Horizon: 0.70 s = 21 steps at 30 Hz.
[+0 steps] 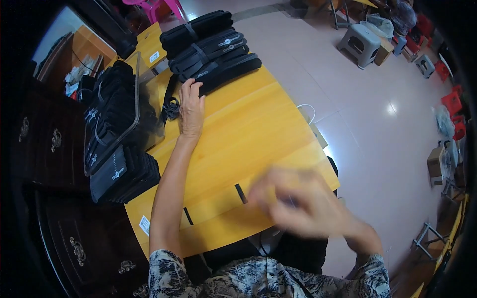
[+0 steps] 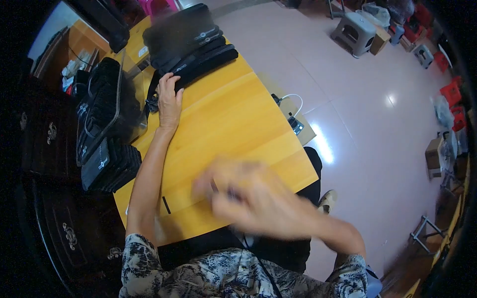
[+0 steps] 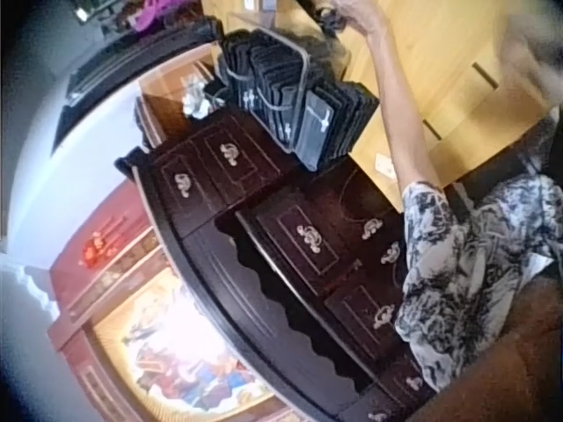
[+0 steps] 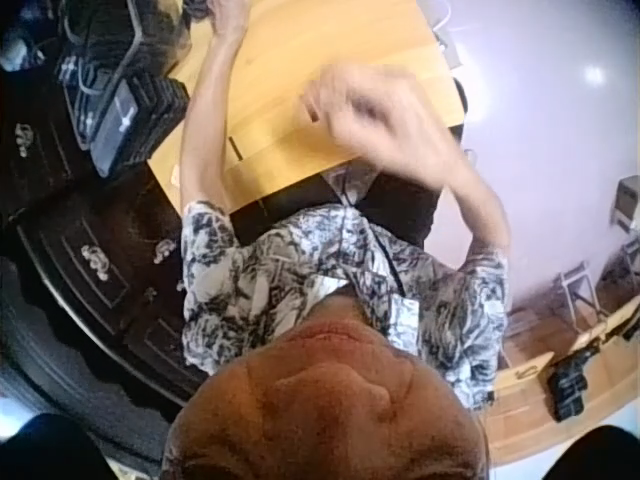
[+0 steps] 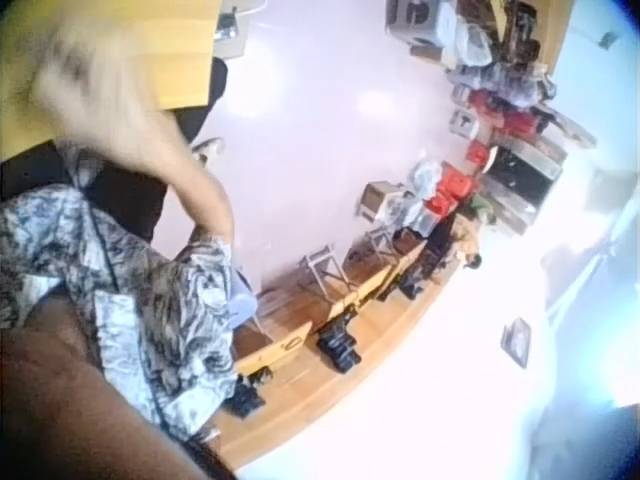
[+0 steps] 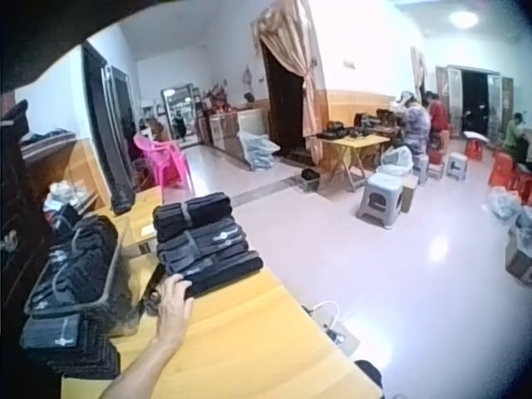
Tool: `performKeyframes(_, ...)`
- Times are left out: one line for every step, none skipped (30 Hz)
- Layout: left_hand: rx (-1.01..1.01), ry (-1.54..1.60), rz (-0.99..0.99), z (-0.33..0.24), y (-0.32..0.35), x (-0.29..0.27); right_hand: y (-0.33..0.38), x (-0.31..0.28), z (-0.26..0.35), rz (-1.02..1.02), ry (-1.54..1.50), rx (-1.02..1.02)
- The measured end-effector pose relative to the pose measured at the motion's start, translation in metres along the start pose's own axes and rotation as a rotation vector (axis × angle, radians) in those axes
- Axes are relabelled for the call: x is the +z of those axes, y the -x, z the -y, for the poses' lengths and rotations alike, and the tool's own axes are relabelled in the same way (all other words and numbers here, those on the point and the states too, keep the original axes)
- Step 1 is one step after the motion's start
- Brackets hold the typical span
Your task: Inspecting and cleaning small black straps with a pointed tool.
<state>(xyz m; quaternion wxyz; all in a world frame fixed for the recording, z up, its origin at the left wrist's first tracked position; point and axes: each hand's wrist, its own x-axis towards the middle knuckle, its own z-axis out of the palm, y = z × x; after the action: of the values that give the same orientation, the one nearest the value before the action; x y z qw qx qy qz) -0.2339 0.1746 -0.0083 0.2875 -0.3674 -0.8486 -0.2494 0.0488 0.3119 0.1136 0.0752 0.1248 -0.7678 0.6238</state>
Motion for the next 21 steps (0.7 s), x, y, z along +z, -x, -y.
performKeyframes(-0.014, 0.002, -0.047, 0.004, 0.0, -0.001, -0.023, 0.003, -0.019, -0.062, 0.215, 0.137)
performKeyframes(-0.021, 0.028, -0.059, 0.0, -0.005, 0.009, -0.041, -0.003, -0.047, -0.146, 0.39, 0.097)
performKeyframes(-0.035, 0.083, -0.082, 0.001, -0.008, 0.011, -0.06, -0.006, -0.075, -0.217, 0.547, 0.042)
performKeyframes(-0.053, 0.132, -0.103, 0.005, -0.009, 0.012, -0.08, -0.008, -0.096, -0.262, 0.648, 0.022)
performKeyframes(-0.083, 0.216, -0.103, 0.01, -0.009, 0.011, -0.1, -0.005, -0.11, -0.308, 0.744, -0.004)
performKeyframes(-0.097, 0.215, -0.11, 0.009, -0.008, 0.011, -0.119, 0.0, -0.117, -0.292, 0.749, -0.006)
performKeyframes(-0.12, 0.257, -0.105, 0.008, -0.008, 0.01, -0.138, 0.008, -0.124, -0.346, 0.809, -0.078)
performKeyframes(-0.145, 0.293, -0.097, 0.008, -0.006, 0.007, -0.156, 0.015, -0.13, -0.398, 0.86, -0.152)
performKeyframes(-0.151, 0.323, -0.12, 0.01, -0.004, 0.006, -0.174, 0.02, -0.139, -0.382, 0.861, -0.16)
performKeyframes(-0.184, 0.394, -0.139, 0.01, -0.004, 0.006, -0.192, 0.024, -0.149, -0.363, 0.973, -0.198)
performKeyframes(-0.191, 0.43, -0.151, 0.011, -0.004, 0.008, -0.206, 0.026, -0.161, -0.348, 1.082, -0.236)
performKeyframes(-0.197, 0.467, -0.163, 0.012, -0.004, 0.011, -0.217, 0.027, -0.173, -0.34, 1.082, -0.241)
performKeyframes(-0.211, 0.503, -0.186, 0.009, -0.005, 0.016, -0.225, 0.025, -0.186, -0.337, 1.142, -0.228)
performKeyframes(-0.228, 0.48, -0.207, 0.013, -0.003, 0.017, -0.23, 0.031, -0.194, -0.327, 1.185, -0.219)
performKeyframes(-0.223, 0.473, -0.207, 0.017, -0.001, 0.016, -0.226, 0.036, -0.181, -0.289, 1.197, -0.223)
performKeyframes(-0.218, 0.469, -0.206, 0.021, 0.0, 0.014, -0.227, 0.038, -0.18, -0.33, 1.163, -0.214)
performKeyframes(-0.212, 0.467, -0.218, 0.022, -0.001, 0.015, -0.227, 0.034, -0.177, -0.308, 1.181, -0.202)
performKeyframes(-0.221, 0.465, -0.222, 0.023, 0.0, 0.015, -0.226, 0.031, -0.176, -0.287, 1.199, -0.189)
performKeyframes(-0.24, 0.46, -0.205, 0.023, 0.002, 0.015, -0.225, 0.031, -0.177, -0.278, 1.198, -0.191)
performKeyframes(-0.252, 0.457, -0.19, 0.024, 0.002, 0.017, -0.224, 0.029, -0.177, -0.295, 1.099, -0.243)
performKeyframes(-0.245, 0.476, -0.212, 0.024, -0.001, 0.019, -0.223, 0.028, -0.178, -0.312, 0.998, -0.292)
